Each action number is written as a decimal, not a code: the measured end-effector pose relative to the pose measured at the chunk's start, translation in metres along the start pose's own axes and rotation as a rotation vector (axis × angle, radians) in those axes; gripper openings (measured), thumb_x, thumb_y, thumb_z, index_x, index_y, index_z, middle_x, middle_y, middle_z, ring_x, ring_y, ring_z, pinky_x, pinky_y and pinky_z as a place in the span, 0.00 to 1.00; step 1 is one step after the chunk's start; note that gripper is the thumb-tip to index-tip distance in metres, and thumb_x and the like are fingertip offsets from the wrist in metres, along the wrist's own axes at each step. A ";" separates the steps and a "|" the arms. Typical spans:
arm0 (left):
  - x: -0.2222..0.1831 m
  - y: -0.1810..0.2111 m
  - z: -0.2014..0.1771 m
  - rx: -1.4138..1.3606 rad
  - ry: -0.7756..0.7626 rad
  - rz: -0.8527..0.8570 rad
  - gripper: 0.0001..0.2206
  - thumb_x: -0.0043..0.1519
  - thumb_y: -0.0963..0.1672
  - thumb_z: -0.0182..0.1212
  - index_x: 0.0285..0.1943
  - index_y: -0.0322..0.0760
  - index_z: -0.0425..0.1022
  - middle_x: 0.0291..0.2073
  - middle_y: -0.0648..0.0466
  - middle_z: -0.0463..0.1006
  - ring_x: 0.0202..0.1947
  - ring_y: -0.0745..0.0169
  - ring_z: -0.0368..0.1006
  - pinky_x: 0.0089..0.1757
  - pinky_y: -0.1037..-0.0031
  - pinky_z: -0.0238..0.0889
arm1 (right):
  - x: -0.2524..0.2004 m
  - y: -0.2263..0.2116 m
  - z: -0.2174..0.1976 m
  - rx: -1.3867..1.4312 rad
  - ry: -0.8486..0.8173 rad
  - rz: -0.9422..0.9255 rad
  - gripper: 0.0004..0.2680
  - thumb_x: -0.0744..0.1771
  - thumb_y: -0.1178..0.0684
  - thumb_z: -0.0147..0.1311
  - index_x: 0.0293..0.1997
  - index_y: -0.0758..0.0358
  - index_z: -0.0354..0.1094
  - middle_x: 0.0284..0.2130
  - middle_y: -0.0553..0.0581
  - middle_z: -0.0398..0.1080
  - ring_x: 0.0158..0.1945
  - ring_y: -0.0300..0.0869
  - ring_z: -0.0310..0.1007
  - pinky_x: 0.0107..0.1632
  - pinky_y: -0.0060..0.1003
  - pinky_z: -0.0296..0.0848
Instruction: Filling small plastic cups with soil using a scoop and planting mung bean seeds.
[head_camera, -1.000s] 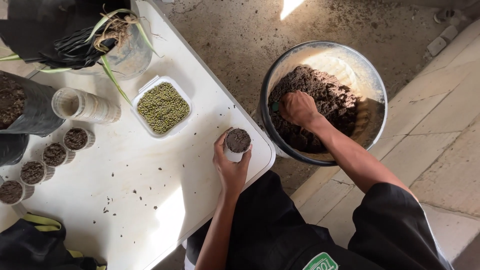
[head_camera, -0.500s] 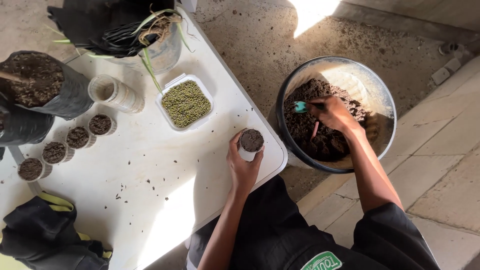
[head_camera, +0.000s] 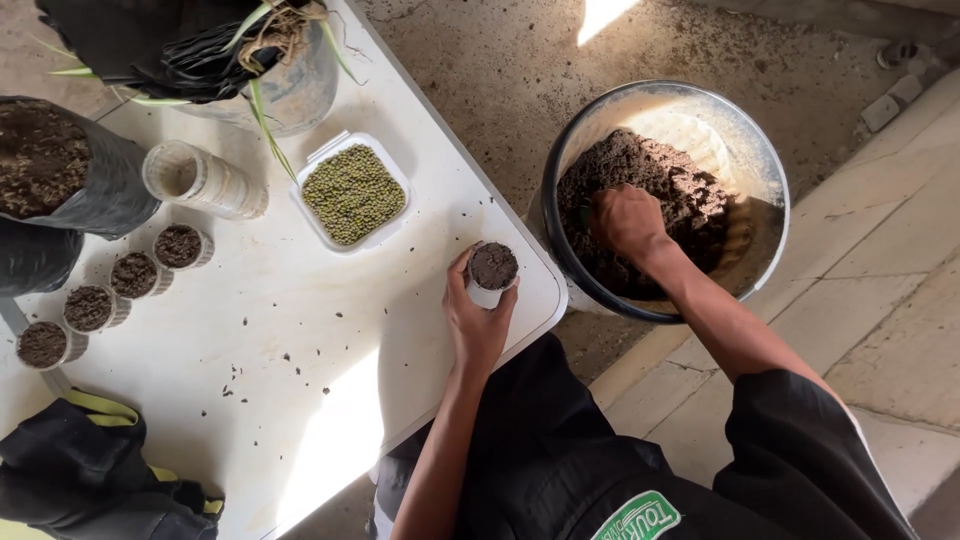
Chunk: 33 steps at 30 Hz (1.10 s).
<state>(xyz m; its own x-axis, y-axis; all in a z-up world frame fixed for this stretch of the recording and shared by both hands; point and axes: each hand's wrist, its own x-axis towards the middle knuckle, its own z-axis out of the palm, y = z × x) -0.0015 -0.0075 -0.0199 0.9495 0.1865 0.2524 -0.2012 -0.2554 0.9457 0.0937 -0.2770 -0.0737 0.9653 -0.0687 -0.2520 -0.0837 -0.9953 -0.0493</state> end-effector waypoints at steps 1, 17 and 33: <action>0.000 0.001 0.000 0.000 -0.007 0.000 0.29 0.55 0.41 0.74 0.63 0.26 0.66 0.54 0.35 0.75 0.55 0.31 0.75 0.54 0.46 0.69 | 0.003 0.003 0.010 0.003 -0.002 0.006 0.06 0.66 0.49 0.58 0.34 0.55 0.82 0.23 0.58 0.78 0.30 0.52 0.81 0.32 0.47 0.82; 0.000 -0.001 0.004 0.046 0.019 0.005 0.29 0.52 0.42 0.75 0.61 0.25 0.68 0.51 0.34 0.77 0.54 0.29 0.75 0.53 0.46 0.70 | -0.034 -0.010 -0.085 0.545 -0.045 -0.038 0.08 0.65 0.54 0.54 0.41 0.61 0.80 0.24 0.66 0.76 0.29 0.60 0.76 0.36 0.52 0.74; 0.003 0.009 -0.001 0.017 -0.046 -0.040 0.29 0.57 0.44 0.73 0.65 0.30 0.66 0.52 0.36 0.77 0.54 0.33 0.76 0.52 0.47 0.71 | -0.083 -0.063 -0.161 0.918 0.013 -0.373 0.07 0.67 0.67 0.52 0.43 0.71 0.78 0.35 0.71 0.78 0.29 0.56 0.79 0.39 0.42 0.71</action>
<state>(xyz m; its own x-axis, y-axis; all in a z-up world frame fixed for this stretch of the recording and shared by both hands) -0.0011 -0.0078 -0.0109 0.9667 0.1532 0.2049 -0.1595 -0.2652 0.9509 0.0591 -0.2198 0.1060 0.9710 0.2321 -0.0571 0.0725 -0.5139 -0.8548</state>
